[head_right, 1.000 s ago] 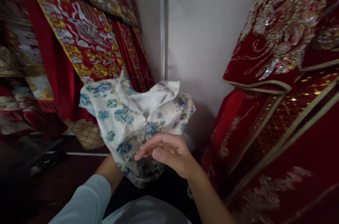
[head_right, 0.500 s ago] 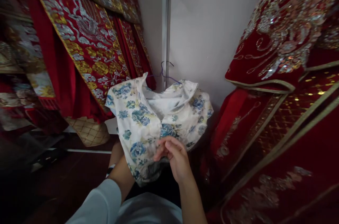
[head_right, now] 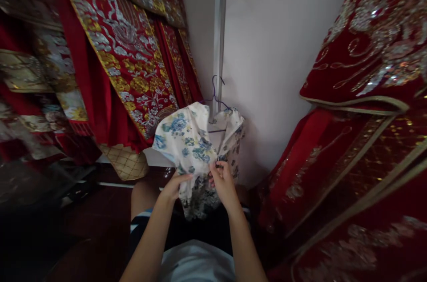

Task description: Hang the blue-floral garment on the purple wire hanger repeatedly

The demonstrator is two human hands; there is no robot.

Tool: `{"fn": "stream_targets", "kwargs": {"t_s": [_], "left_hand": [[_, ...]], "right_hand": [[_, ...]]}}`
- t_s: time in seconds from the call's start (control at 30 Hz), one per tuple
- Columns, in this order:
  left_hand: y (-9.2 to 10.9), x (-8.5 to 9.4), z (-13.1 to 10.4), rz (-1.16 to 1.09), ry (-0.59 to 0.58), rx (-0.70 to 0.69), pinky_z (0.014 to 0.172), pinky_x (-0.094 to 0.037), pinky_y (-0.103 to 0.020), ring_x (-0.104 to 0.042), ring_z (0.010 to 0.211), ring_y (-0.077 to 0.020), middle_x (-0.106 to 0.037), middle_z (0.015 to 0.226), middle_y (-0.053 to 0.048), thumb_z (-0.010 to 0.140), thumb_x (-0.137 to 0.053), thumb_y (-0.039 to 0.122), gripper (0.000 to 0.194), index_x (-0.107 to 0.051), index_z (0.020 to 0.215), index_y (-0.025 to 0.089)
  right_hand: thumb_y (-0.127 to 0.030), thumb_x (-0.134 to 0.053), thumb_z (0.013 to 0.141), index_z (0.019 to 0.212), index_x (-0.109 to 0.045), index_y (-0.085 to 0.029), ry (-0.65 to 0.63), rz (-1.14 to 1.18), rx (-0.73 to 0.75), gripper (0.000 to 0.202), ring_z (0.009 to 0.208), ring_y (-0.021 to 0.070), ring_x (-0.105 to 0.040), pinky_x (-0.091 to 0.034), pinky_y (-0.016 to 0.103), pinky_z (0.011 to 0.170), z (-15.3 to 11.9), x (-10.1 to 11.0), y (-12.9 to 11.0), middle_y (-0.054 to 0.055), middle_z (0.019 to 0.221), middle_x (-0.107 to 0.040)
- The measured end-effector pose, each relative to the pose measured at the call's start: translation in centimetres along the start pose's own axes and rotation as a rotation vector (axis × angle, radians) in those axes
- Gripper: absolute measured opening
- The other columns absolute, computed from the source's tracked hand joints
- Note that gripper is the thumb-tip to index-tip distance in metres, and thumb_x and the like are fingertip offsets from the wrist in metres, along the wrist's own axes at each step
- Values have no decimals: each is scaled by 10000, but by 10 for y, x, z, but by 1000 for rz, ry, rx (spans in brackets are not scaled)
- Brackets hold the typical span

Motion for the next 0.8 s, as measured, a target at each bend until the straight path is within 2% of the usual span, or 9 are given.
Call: {"fn": "stream_targets", "kwargs": {"t_s": [0.1,0.2,0.27,0.37,0.5,0.57,0.7,0.77,0.8], "left_hand": [[2,-8,-4,17,20,37,728,-537,-300,-704,807,-246,-732,779,-48,460,-836,163,493,-680,926,135],[0,-4,-6,3,85,93,649,-515,-261,-685,723,-208,-710,713,-18,469,-752,135,442,-671,904,135],[0,1,-7,-7,123,113,616,-503,-247,-668,672,-188,-700,694,-4,470,-692,124,423,-667,893,136],[-4,2,-7,-21,107,142,602,-505,-252,-659,645,-184,-702,699,-7,470,-644,133,428,-664,898,136],[-8,4,0,-40,73,150,622,-517,-268,-667,670,-195,-705,713,-18,480,-641,139,430,-666,909,135],[-3,18,9,-56,153,57,651,-521,-276,-669,697,-197,-694,726,-24,496,-664,151,372,-650,867,140],[19,71,11,-68,581,-333,745,-496,-267,-639,808,-159,-642,862,-14,539,-666,154,364,-549,883,187],[23,83,2,-41,723,-480,811,-466,-248,-598,882,-132,-595,952,-1,581,-660,160,395,-500,937,214],[26,80,-3,4,739,-546,831,-453,-243,-579,905,-127,-575,982,-1,606,-658,170,393,-489,957,220]], "right_hand": [[-643,-626,757,888,-517,-240,-76,-135,-64,438,430,177,-571,-426,285,404,26,-12,5,-33,555,-598],[-626,-604,774,835,-524,-236,-102,-181,-101,403,406,159,-538,-392,267,394,42,-12,1,-37,521,-578],[-603,-638,743,809,-537,-231,-121,-132,-85,391,415,138,-525,-360,241,395,43,-13,-4,-44,531,-578],[-594,-680,682,769,-554,-224,-161,-12,-46,401,424,117,-502,-326,216,402,35,-17,-7,-60,510,-553],[-539,-728,633,678,-567,-201,-110,81,-5,377,414,83,-439,-286,198,406,27,-13,-11,-68,494,-517],[-473,-744,632,611,-562,-187,-69,108,33,339,417,67,-397,-263,194,411,25,-5,-17,-66,487,-491],[-377,-758,610,521,-552,-179,-20,74,61,300,421,65,-359,-216,204,418,18,11,-29,-59,460,-470],[-373,-755,626,533,-586,-177,-55,14,57,276,424,71,-368,-218,213,428,12,9,-33,-49,461,-495],[-369,-752,640,537,-595,-177,-79,-16,64,269,426,73,-372,-226,216,435,9,5,-35,-47,459,-501]]}}
Point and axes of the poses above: each hand's wrist, its own z-axis towards the middle knuckle, its own x-axis out of the back of the hand, y = z × x, the point moved 9 cm from there along z, towards the middle knuckle
